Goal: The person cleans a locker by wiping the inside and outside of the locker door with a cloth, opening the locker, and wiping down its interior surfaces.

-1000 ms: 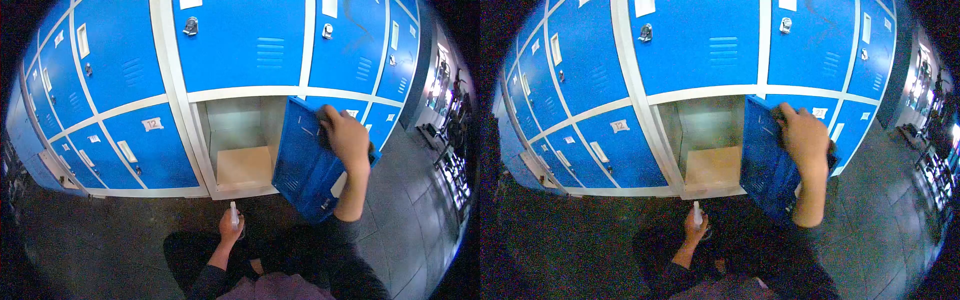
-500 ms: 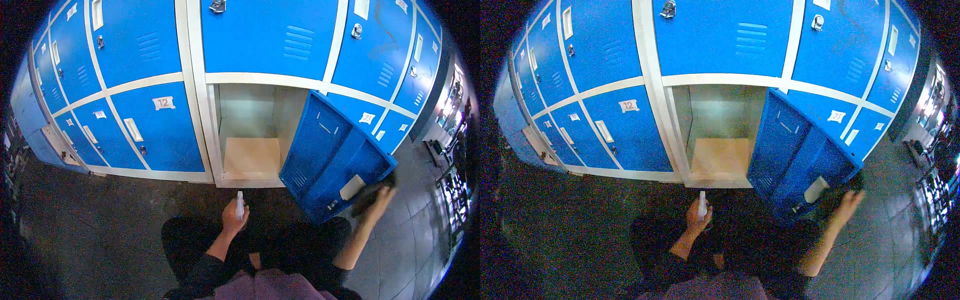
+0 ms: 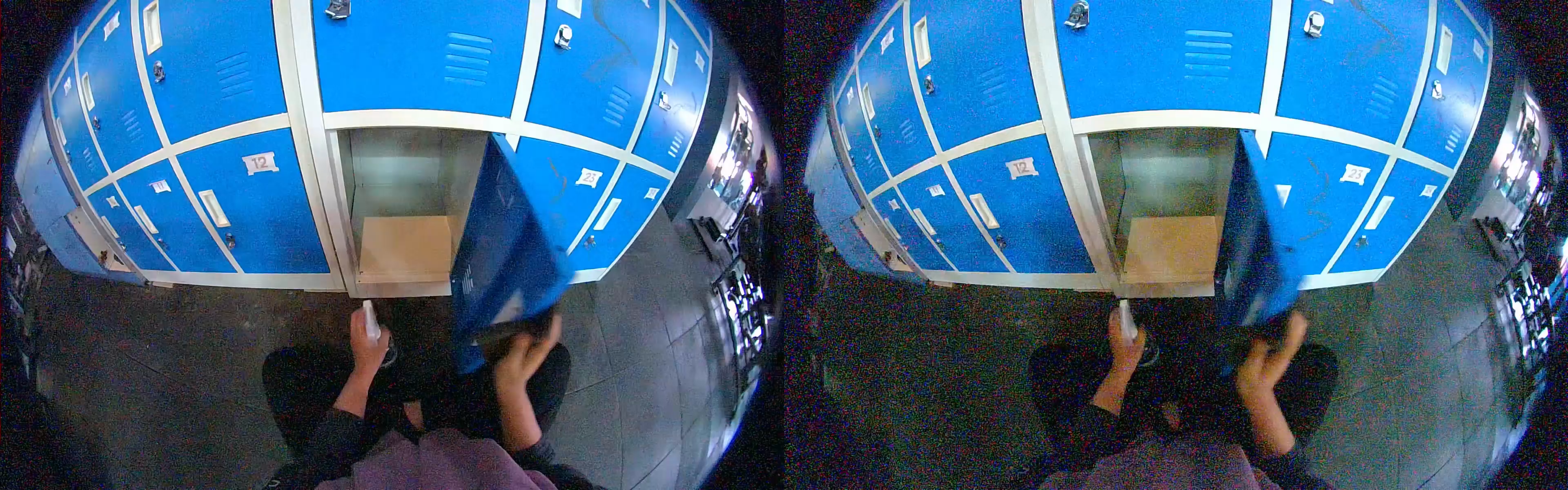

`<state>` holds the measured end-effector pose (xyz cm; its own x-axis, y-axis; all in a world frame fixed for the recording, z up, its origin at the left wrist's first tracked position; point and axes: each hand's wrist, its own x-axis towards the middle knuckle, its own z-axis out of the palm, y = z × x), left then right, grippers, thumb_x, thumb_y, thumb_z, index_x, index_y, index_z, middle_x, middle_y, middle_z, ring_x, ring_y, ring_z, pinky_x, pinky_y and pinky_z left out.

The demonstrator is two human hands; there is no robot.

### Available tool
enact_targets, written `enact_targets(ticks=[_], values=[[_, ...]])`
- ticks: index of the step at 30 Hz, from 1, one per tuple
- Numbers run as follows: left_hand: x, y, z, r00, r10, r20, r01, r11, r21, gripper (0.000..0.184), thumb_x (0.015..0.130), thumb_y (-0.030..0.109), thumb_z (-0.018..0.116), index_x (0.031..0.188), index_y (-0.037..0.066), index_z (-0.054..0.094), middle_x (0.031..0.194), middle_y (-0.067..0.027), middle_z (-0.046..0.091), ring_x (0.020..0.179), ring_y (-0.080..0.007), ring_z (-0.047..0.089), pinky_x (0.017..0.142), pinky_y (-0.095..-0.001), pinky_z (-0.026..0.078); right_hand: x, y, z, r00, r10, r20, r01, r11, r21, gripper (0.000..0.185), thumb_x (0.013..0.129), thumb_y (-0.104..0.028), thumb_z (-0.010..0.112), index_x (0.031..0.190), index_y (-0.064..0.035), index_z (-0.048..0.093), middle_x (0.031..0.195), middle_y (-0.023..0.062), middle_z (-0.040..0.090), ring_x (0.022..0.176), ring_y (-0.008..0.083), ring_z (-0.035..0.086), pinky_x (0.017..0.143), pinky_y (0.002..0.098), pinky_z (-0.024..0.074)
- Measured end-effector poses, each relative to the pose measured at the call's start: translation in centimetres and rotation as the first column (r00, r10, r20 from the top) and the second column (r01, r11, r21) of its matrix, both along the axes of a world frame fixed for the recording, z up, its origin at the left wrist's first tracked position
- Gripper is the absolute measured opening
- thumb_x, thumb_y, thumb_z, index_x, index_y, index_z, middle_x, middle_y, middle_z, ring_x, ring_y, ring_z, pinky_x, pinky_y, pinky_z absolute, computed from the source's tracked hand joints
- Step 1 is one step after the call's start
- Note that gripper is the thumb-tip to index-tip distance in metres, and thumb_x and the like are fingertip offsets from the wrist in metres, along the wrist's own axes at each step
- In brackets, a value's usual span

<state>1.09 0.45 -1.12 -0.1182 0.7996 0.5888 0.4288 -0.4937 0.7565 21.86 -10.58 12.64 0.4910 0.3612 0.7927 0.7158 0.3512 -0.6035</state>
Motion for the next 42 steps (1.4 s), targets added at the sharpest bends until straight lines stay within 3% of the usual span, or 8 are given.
enact_targets(ticks=[5, 8, 12, 16, 27, 28, 30, 42], values=[[-2.3, -0.3, 1.9, 0.989, 0.145, 0.033, -0.147, 0.989, 0.032, 0.042, 0.066, -0.002, 0.058, 0.106, -0.002, 0.046, 0.095, -0.0145, 0.046, 0.09, -0.0325, 0.049, 0.081, -0.0379, 0.04, -5.5, 2.6, 1.0, 0.857, 0.515, -0.008, -0.514, 0.855, -0.063, 0.048, 0.088, -0.012, 0.04, 0.132, 0.0023, 0.027, 0.13, 0.0153, 0.034, 0.12, 0.0257, 0.034, 0.102, 0.0378, 0.0233], [-3.7, 0.1, 2.3, 0.964, 0.19, 0.188, -0.189, 0.982, -0.023, 0.043, 0.065, -0.002, 0.059, 0.106, -0.002, 0.046, 0.094, -0.0139, 0.047, 0.088, -0.0316, 0.05, 0.08, -0.038, 0.04, -7.9, 4.4, 0.7, 0.663, 0.633, -0.4, -0.717, 0.69, -0.098, 0.049, 0.091, -0.018, 0.042, 0.134, -0.0003, 0.026, 0.128, 0.0122, 0.038, 0.119, 0.023, 0.036, 0.1, 0.0353, 0.028], [-5.0, 1.3, 0.9, 0.945, 0.253, 0.209, -0.256, 0.967, -0.013, 0.043, 0.065, -0.003, 0.06, 0.106, -0.001, 0.046, 0.094, -0.0136, 0.047, 0.089, -0.0299, 0.051, 0.082, -0.0386, 0.04, -9.2, 5.6, 2.6, -0.087, 0.344, -0.935, -0.794, 0.543, 0.274, 0.05, 0.092, -0.03, 0.044, 0.134, -0.0055, 0.031, 0.128, 0.0081, 0.042, 0.116, 0.027, 0.042, 0.095, 0.0392, 0.0362], [-4.4, 1.5, -0.6, 0.934, 0.155, 0.32, -0.131, 0.987, -0.095, 0.049, 0.069, -0.002, 0.06, 0.114, 0.002, 0.041, 0.098, -0.0095, 0.05, 0.092, -0.02, 0.051, 0.08, -0.0336, 0.044, -7.0, 6.1, -1.1, -0.371, 0.417, -0.83, -0.688, 0.477, 0.547, 0.041, 0.093, -0.034, 0.041, 0.12, -0.0038, 0.05, 0.109, 0.0113, 0.058, 0.098, 0.0262, 0.056, 0.086, 0.0371, 0.0449], [-0.9, -1.1, 4.3, 0.991, -0.127, -0.049, 0.124, 0.99, -0.065, 0.025, 0.075, 0.013, 0.068, 0.094, 0.003, 0.056, 0.083, -0.0086, 0.061, 0.075, -0.02, 0.06, 0.069, -0.0317, 0.047, 1.0, 3.6, -8.6, -0.194, 0.691, -0.696, -0.692, 0.407, 0.597, 0.045, 0.093, -0.035, 0.037, 0.128, -0.007, 0.04, 0.126, 0.0115, 0.045, 0.112, 0.0269, 0.045, 0.093, 0.0373, 0.0411], [-0.7, 0.6, -1.0, 0.876, -0.214, 0.431, 0.352, 0.896, -0.271, 0.023, 0.076, 0.013, 0.067, 0.094, 0.003, 0.056, 0.084, -0.0085, 0.061, 0.074, -0.017, 0.06, 0.067, -0.0298, 0.047, 3.7, 4.7, -12.2, 0.326, 0.64, -0.696, -0.823, 0.554, 0.124, 0.046, 0.093, -0.035, 0.036, 0.131, -0.0087, 0.036, 0.131, 0.0104, 0.041, 0.118, 0.027, 0.041, 0.099, 0.0393, 0.0355], [-0.7, -1.7, 3.6, 0.947, -0.165, 0.275, 0.243, 0.928, -0.282, 0.022, 0.076, 0.012, 0.067, 0.094, 0.003, 0.057, 0.084, -0.0081, 0.062, 0.073, -0.0147, 0.059, 0.065, -0.0287, 0.047, 3.9, 5.1, -11.3, 0.008, 0.678, -0.735, -0.779, 0.466, 0.421, 0.046, 0.093, -0.033, 0.037, 0.131, -0.009, 0.036, 0.132, 0.0099, 0.041, 0.119, 0.0267, 0.04, 0.101, 0.039, 0.0337], [1.1, -3.1, 10.1, 0.942, -0.159, 0.297, 0.19, 0.978, -0.08, 0.054, 0.081, 0.001, 0.057, 0.131, -0.001, 0.036, 0.088, -0.0067, 0.059, 0.079, -0.0109, 0.057, 0.072, -0.0236, 0.046, 7.4, 5.5, -8.1, -0.176, 0.744, -0.644, -0.624, 0.422, 0.658, 0.044, 0.093, -0.029, 0.036, 0.131, -0.0075, 0.036, 0.132, 0.01, 0.041, 0.119, 0.0253, 0.041, 0.101, 0.0375, 0.0334]])
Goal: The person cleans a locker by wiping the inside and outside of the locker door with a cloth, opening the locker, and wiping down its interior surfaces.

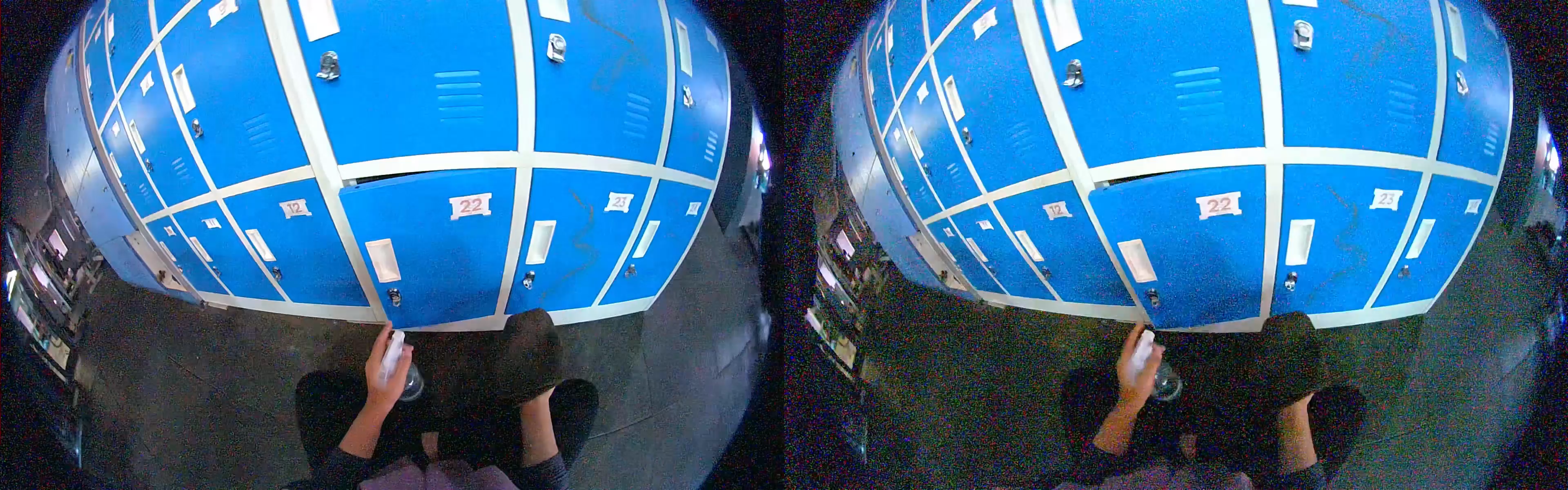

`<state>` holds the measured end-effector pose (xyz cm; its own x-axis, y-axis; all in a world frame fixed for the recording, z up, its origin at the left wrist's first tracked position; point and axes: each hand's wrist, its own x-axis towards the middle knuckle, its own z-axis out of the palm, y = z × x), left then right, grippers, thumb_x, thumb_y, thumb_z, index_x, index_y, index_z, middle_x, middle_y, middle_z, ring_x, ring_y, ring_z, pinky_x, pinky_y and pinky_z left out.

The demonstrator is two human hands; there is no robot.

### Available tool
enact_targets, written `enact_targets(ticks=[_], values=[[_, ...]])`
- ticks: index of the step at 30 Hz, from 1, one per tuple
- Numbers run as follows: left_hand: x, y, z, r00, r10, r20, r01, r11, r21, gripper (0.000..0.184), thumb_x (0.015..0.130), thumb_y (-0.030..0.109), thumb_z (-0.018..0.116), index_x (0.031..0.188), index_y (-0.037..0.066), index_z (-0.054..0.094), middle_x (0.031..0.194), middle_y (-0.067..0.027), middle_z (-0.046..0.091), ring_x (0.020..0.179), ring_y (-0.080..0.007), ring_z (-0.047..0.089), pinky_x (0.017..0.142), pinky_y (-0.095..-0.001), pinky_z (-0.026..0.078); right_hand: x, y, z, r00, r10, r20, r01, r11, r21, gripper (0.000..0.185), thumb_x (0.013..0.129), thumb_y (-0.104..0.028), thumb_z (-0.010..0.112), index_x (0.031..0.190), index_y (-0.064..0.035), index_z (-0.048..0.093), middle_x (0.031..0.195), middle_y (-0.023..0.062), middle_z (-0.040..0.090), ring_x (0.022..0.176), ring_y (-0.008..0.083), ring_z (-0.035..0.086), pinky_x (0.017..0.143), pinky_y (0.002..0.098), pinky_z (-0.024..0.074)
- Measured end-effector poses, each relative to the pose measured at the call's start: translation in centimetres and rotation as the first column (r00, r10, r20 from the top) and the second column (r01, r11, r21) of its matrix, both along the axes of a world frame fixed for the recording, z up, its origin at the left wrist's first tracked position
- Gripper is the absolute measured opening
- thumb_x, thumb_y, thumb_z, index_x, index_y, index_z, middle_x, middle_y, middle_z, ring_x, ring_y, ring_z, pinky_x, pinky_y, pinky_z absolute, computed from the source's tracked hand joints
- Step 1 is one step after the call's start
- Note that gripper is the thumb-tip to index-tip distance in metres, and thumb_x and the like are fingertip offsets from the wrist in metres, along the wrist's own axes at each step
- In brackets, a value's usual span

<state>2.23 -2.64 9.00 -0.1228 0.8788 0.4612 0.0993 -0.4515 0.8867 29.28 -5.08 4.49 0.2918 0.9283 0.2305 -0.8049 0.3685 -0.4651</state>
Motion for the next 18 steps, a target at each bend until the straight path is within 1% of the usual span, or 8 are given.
enact_targets(ticks=[3, 4, 7, 10, 11, 13, 17, 18], values=[[0.9, -0.2, 2.6, 0.998, -0.059, 0.016, 0.059, 0.998, -0.02, 0.054, 0.082, 0.003, 0.058, 0.132, 0.0, 0.035, 0.086, -0.0052, 0.059, 0.077, -0.0103, 0.056, 0.071, -0.0229, 0.046, -0.4, -0.3, -0.1, 0.999, 0.001, -0.044, 0.0, 1.0, 0.013, 0.043, 0.093, -0.027, 0.036, 0.131, -0.0071, 0.036, 0.132, 0.01, 0.041, 0.119, 0.025, 0.041, 0.101, 0.0372, 0.0334], [1.1, -0.4, 3.4, 0.997, -0.067, 0.039, 0.07, 0.992, -0.103, 0.055, 0.082, 0.004, 0.059, 0.132, 0.0, 0.035, 0.088, -0.0047, 0.058, 0.077, -0.01, 0.055, 0.071, -0.0229, 0.046, -0.4, -0.3, 0.1, 0.998, -0.005, -0.058, 0.006, 1.0, 0.025, 0.043, 0.094, -0.027, 0.036, 0.131, -0.007, 0.036, 0.132, 0.01, 0.041, 0.119, 0.0249, 0.041, 0.101, 0.037, 0.0334], [1.7, 0.2, 2.0, 0.984, -0.073, 0.161, 0.091, 0.99, -0.105, 0.056, 0.082, 0.006, 0.06, 0.132, 0.001, 0.035, 0.091, -0.005, 0.058, 0.079, -0.0098, 0.055, 0.071, -0.0231, 0.046, -0.2, -0.4, 1.1, 0.995, -0.025, -0.098, 0.031, 0.998, 0.06, 0.042, 0.094, -0.026, 0.036, 0.131, -0.0067, 0.036, 0.132, 0.01, 0.041, 0.119, 0.0245, 0.041, 0.102, 0.0367, 0.0333], [1.9, 1.0, -1.2, 0.976, -0.044, 0.213, 0.076, 0.987, -0.144, 0.055, 0.082, 0.006, 0.06, 0.131, 0.002, 0.036, 0.092, -0.0053, 0.057, 0.079, -0.0102, 0.054, 0.071, -0.0235, 0.046, 0.1, -0.4, 2.8, 0.991, -0.031, -0.133, 0.046, 0.993, 0.112, 0.042, 0.094, -0.025, 0.036, 0.131, -0.0063, 0.036, 0.132, 0.0101, 0.041, 0.119, 0.0242, 0.042, 0.102, 0.0363, 0.0332], [1.7, 1.2, -1.9, 0.984, -0.047, 0.175, 0.068, 0.991, -0.119, 0.053, 0.082, 0.006, 0.059, 0.131, 0.002, 0.037, 0.092, -0.0051, 0.057, 0.078, -0.0102, 0.054, 0.071, -0.0234, 0.045, 0.1, -0.2, 3.3, 0.99, -0.033, -0.135, 0.05, 0.99, 0.129, 0.042, 0.094, -0.024, 0.036, 0.131, -0.0062, 0.036, 0.132, 0.0101, 0.041, 0.119, 0.024, 0.042, 0.102, 0.0361, 0.0332], [1.5, 1.6, -2.5, 0.994, -0.047, 0.101, 0.055, 0.996, -0.071, 0.051, 0.082, 0.006, 0.058, 0.129, 0.002, 0.039, 0.092, -0.0049, 0.056, 0.078, -0.0101, 0.053, 0.071, -0.0232, 0.045, 0.3, 0.1, 3.9, 0.991, -0.05, -0.123, 0.069, 0.986, 0.152, 0.041, 0.094, -0.024, 0.036, 0.131, -0.0059, 0.036, 0.132, 0.0101, 0.041, 0.119, 0.0238, 0.042, 0.102, 0.0359, 0.0332], [2.3, 1.4, 1.5, 0.956, -0.114, 0.269, 0.125, 0.992, -0.024, 0.045, 0.081, 0.003, 0.057, 0.124, 0.0, 0.045, 0.085, -0.0015, 0.053, 0.074, -0.009, 0.05, 0.069, -0.0221, 0.044, 1.8, 2.1, 0.5, 0.987, -0.16, 0.027, 0.156, 0.981, 0.115, 0.045, 0.095, -0.03, 0.031, 0.133, -0.0065, 0.033, 0.132, 0.0115, 0.041, 0.119, 0.0259, 0.041, 0.103, 0.0376, 0.0302], [2.2, 2.0, 1.5, 0.993, -0.042, 0.108, 0.042, 0.999, 0.011, 0.048, 0.081, 0.002, 0.057, 0.126, 0.0, 0.041, 0.082, -0.0021, 0.054, 0.073, -0.01, 0.051, 0.068, -0.0232, 0.044, 1.6, 2.2, 1.3, 0.988, -0.152, 0.027, 0.147, 0.98, 0.133, 0.046, 0.095, -0.032, 0.031, 0.133, -0.0068, 0.033, 0.132, 0.0117, 0.041, 0.118, 0.026, 0.041, 0.103, 0.038, 0.0307]])
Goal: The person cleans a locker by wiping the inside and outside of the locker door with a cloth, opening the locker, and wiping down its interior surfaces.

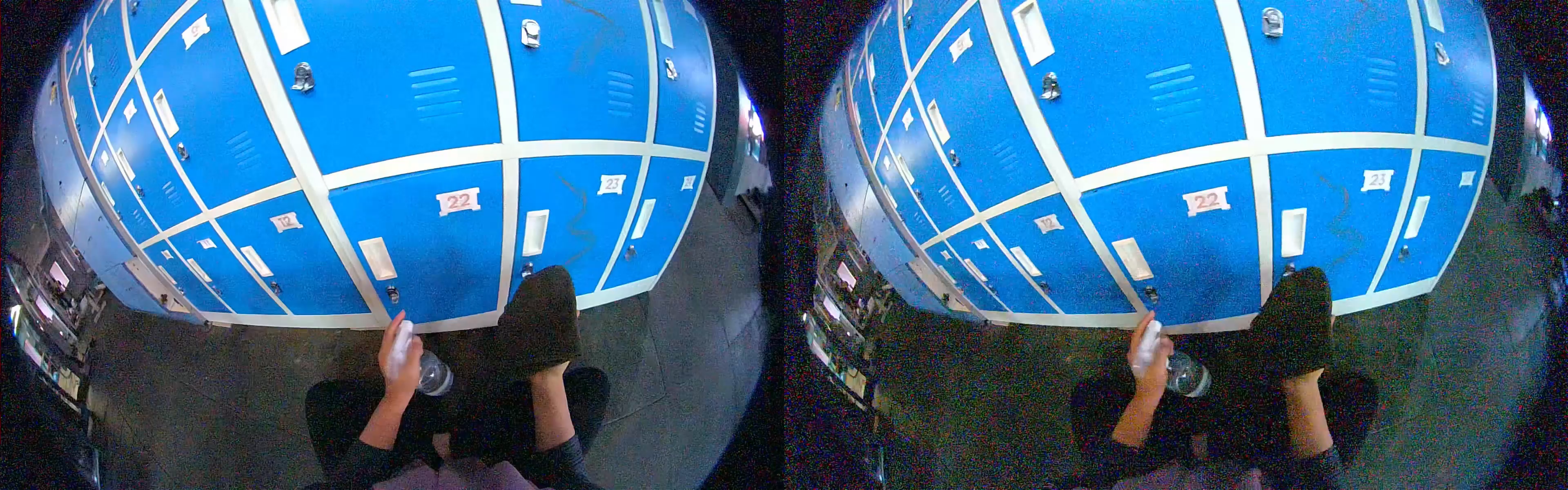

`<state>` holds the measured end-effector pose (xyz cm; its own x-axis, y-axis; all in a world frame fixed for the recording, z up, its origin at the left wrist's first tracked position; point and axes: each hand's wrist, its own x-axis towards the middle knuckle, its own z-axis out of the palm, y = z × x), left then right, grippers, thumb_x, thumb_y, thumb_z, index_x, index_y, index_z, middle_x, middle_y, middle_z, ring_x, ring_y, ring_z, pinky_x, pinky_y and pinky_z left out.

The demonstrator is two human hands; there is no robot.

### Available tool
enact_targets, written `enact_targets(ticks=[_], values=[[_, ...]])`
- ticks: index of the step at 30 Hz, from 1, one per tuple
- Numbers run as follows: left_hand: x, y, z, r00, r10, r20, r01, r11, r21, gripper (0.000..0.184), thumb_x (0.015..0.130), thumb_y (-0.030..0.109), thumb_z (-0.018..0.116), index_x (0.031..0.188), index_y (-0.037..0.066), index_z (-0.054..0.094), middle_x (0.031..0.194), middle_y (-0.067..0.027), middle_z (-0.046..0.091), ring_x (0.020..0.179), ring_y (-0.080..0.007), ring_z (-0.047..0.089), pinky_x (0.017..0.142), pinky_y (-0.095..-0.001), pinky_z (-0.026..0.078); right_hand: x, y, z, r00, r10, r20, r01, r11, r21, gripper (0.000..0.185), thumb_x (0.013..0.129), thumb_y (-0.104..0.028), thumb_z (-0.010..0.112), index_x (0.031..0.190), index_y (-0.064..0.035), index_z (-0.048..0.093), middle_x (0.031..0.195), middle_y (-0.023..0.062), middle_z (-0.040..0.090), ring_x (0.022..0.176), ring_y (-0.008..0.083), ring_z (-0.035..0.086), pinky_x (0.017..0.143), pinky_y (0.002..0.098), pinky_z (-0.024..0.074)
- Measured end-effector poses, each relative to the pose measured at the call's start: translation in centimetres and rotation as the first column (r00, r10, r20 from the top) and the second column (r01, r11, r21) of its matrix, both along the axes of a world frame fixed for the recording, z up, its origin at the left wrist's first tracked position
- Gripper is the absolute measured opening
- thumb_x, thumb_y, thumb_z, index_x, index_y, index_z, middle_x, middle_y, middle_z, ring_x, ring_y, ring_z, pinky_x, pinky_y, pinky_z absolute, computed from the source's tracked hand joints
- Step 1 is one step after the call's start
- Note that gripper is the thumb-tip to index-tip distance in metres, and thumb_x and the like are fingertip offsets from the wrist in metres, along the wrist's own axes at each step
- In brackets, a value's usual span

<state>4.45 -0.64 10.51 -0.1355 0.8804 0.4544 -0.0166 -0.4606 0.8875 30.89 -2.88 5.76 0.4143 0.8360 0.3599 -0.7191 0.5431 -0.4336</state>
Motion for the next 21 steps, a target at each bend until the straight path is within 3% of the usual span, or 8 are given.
enact_targets(ticks=[6, 8, 10, 13, 14, 15, 18, 21], values=[[-0.6, 2.4, -3.8, 0.991, 0.053, -0.122, -0.051, 0.999, 0.019, 0.058, 0.082, 0.007, 0.058, 0.133, 0.0, 0.031, 0.077, -0.004, 0.056, 0.07, -0.0121, 0.054, 0.067, -0.0258, 0.045, -2.3, 1.6, 6.8, 0.961, 0.273, 0.054, -0.277, 0.92, 0.278, 0.052, 0.093, -0.041, 0.031, 0.134, -0.0089, 0.033, 0.131, 0.0125, 0.041, 0.116, 0.0268, 0.043, 0.098, 0.0403, 0.0339], [-1.2, 2.4, -5.8, 0.974, 0.085, -0.209, -0.081, 0.996, 0.025, 0.059, 0.083, 0.009, 0.059, 0.134, 0.0, 0.03, 0.075, -0.0036, 0.056, 0.069, -0.0122, 0.054, 0.066, -0.0259, 0.045, -4.5, 3.1, 13.0, 0.977, -0.073, 0.203, 0.023, 0.971, 0.238, 0.055, 0.092, -0.045, 0.033, 0.135, -0.0093, 0.032, 0.133, 0.0122, 0.039, 0.116, 0.0276, 0.042, 0.099, 0.0402, 0.033], [-1.9, 2.1, -7.4, 0.956, 0.105, -0.275, -0.097, 0.994, 0.04, 0.06, 0.083, 0.011, 0.059, 0.134, -0.001, 0.03, 0.073, -0.0036, 0.056, 0.067, -0.0122, 0.054, 0.065, -0.0257, 0.045, -7.6, 4.9, 20.8, 0.69, -0.541, 0.481, 0.587, 0.807, 0.066, 0.06, 0.091, -0.049, 0.036, 0.136, -0.0092, 0.031, 0.136, 0.0114, 0.035, 0.119, 0.0287, 0.04, 0.101, 0.0392, 0.03], [-2.2, 2.0, -9.6, 0.992, 0.043, -0.118, -0.057, 0.991, -0.118, 0.06, 0.084, 0.015, 0.059, 0.134, 0.0, 0.029, 0.076, -0.0039, 0.057, 0.068, -0.0118, 0.054, 0.064, -0.0248, 0.045, -9.4, 8.7, 24.9, -0.238, -0.907, 0.348, 0.576, 0.156, 0.802, 0.062, 0.088, -0.049, 0.039, 0.136, -0.0096, 0.033, 0.138, 0.0167, 0.029, 0.125, 0.0322, 0.029, 0.103, 0.0415, 0.0226], [-1.8, 1.7, -9.5, 1.0, -0.004, -0.016, 0.002, 0.987, -0.161, 0.063, 0.084, 0.016, 0.06, 0.135, 0.0, 0.027, 0.078, -0.0043, 0.057, 0.069, -0.0112, 0.054, 0.064, -0.0244, 0.045, -10.5, 10.1, 25.6, -0.301, -0.885, 0.355, 0.521, 0.159, 0.839, 0.061, 0.084, -0.044, 0.045, 0.133, -0.0098, 0.038, 0.139, 0.0177, 0.026, 0.125, 0.0353, 0.026, 0.103, 0.0433, 0.0205], [-1.9, 1.6, -9.2, 0.969, 0.018, -0.248, -0.044, 0.994, -0.099, 0.064, 0.083, 0.015, 0.061, 0.135, 0.0, 0.027, 0.079, -0.004, 0.057, 0.069, -0.0114, 0.054, 0.065, -0.0244, 0.045, -11.7, 11.5, 26.2, -0.363, -0.86, 0.358, 0.464, 0.167, 0.87, 0.06, 0.079, -0.039, 0.052, 0.131, -0.0101, 0.042, 0.139, 0.0187, 0.024, 0.125, 0.0384, 0.022, 0.102, 0.0452, 0.0184], [-1.0, 1.8, -11.8, 0.98, -0.001, -0.201, -0.024, 0.992, -0.121, 0.059, 0.084, 0.015, 0.059, 0.132, 0.0, 0.029, 0.079, -0.0043, 0.057, 0.068, -0.0129, 0.055, 0.066, -0.0259, 0.047, -15.5, 16.8, 25.7, -0.56, -0.777, 0.288, 0.362, 0.083, 0.928, 0.059, 0.078, -0.039, 0.053, 0.132, -0.0168, 0.041, 0.142, 0.0059, 0.027, 0.13, 0.0274, 0.023, 0.101, 0.0462, 0.0208], [-1.0, 1.1, -10.0, 0.997, -0.052, 0.06, 0.063, 0.978, -0.2, 0.058, 0.084, 0.014, 0.059, 0.132, 0.0, 0.03, 0.08, -0.0054, 0.058, 0.07, -0.013, 0.056, 0.067, -0.0263, 0.047, -17.4, 19.2, 24.8, -0.707, -0.65, 0.278, 0.274, 0.111, 0.955, 0.059, 0.078, -0.039, 0.054, 0.132, -0.0209, 0.04, 0.142, -0.0032, 0.029, 0.131, 0.0178, 0.024, 0.1, 0.0456, 0.0247]])
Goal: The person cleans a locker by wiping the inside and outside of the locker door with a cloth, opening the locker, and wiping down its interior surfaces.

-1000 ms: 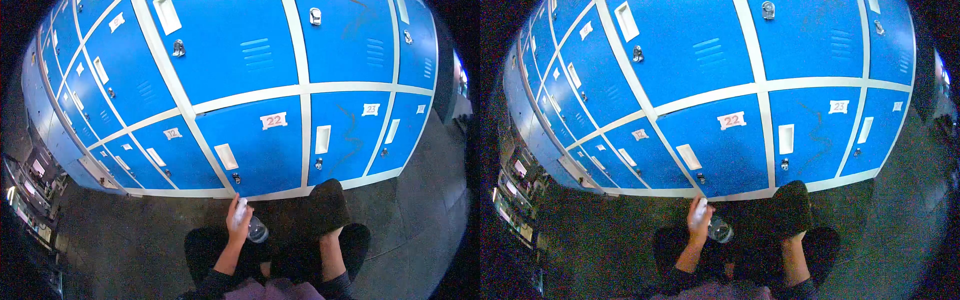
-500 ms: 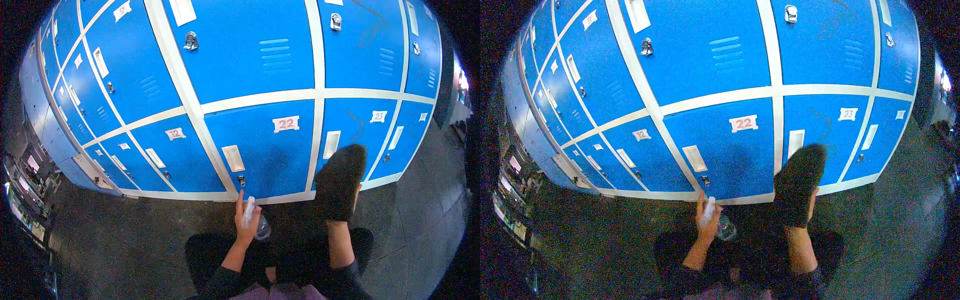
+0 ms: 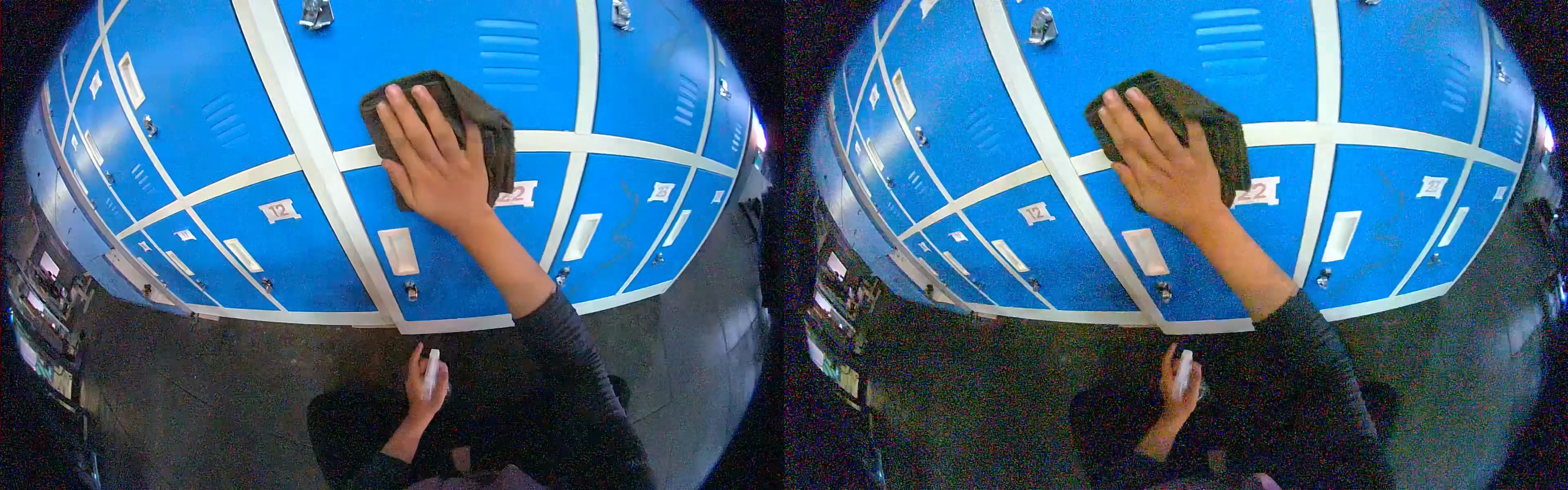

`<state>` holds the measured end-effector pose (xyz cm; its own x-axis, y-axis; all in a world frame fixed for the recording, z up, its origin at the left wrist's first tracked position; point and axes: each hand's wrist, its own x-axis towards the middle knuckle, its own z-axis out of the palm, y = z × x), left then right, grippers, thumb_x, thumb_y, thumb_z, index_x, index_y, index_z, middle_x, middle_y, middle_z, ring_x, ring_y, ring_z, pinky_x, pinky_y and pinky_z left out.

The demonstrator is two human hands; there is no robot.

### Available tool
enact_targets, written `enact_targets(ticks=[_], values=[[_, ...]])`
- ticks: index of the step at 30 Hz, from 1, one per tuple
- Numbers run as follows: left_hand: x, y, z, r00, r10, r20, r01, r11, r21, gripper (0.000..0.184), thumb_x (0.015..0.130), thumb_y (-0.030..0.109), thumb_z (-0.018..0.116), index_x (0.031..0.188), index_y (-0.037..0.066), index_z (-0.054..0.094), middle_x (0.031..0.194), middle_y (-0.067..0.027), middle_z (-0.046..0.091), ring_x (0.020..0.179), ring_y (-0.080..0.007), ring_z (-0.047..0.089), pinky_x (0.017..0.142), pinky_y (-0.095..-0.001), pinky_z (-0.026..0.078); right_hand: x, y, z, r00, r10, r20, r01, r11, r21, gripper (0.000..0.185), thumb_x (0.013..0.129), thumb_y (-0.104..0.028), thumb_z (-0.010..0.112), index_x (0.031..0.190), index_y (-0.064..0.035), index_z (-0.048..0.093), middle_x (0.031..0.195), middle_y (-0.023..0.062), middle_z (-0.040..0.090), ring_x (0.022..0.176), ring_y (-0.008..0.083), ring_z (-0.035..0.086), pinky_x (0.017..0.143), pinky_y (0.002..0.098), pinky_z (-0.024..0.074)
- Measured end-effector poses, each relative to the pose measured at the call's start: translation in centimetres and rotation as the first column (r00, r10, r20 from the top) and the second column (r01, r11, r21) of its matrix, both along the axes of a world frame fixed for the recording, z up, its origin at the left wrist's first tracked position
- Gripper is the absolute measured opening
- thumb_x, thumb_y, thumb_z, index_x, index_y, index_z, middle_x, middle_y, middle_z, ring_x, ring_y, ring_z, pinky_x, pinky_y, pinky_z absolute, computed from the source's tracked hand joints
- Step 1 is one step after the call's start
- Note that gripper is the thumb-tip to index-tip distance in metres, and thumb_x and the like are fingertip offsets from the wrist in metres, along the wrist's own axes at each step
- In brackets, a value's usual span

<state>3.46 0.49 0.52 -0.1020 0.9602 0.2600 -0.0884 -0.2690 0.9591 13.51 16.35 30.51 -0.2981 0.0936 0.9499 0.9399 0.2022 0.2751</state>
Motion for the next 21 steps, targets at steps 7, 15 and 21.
enact_targets(ticks=[7, 15, 21], values=[[0.2, 0.6, -1.9, 0.99, 0.023, -0.14, -0.025, 1.0, -0.015, 0.06, 0.081, 0.007, 0.06, 0.131, -0.001, 0.028, 0.084, -0.0065, 0.059, 0.074, -0.0136, 0.058, 0.069, -0.0259, 0.048, 0.2, 0.0, -6.9, 0.983, 0.065, 0.17, -0.025, 0.974, -0.226, 0.053, 0.083, -0.036, 0.046, 0.133, -0.0202, 0.041, 0.142, -0.0024, 0.032, 0.131, 0.019, 0.027, 0.107, 0.043, 0.0166], [-0.2, -0.5, 0.3, 0.951, 0.08, -0.297, -0.088, 0.996, -0.012, 0.054, 0.082, 0.008, 0.059, 0.128, 0.001, 0.033, 0.081, -0.0067, 0.059, 0.07, -0.0145, 0.058, 0.068, -0.0282, 0.049, 5.6, -2.2, -23.6, 0.61, -0.31, 0.729, 0.438, 0.899, 0.016, 0.05, 0.085, -0.036, 0.049, 0.133, -0.0226, 0.04, 0.142, -0.0039, 0.03, 0.13, 0.0156, 0.027, 0.107, 0.0404, 0.0227], [-0.1, 0.0, -1.4, 0.919, 0.196, -0.341, -0.146, 0.975, 0.167, 0.053, 0.08, 0.012, 0.061, 0.126, 0.001, 0.035, 0.081, -0.0087, 0.06, 0.069, -0.0188, 0.059, 0.065, -0.0309, 0.048, 8.3, -3.7, -29.7, 0.921, 0.039, 0.388, 0.191, 0.822, -0.536, 0.05, 0.082, -0.036, 0.055, 0.13, -0.0268, 0.043, 0.141, -0.0063, 0.031, 0.129, 0.0142, 0.028, 0.105, 0.0399, 0.0256]])
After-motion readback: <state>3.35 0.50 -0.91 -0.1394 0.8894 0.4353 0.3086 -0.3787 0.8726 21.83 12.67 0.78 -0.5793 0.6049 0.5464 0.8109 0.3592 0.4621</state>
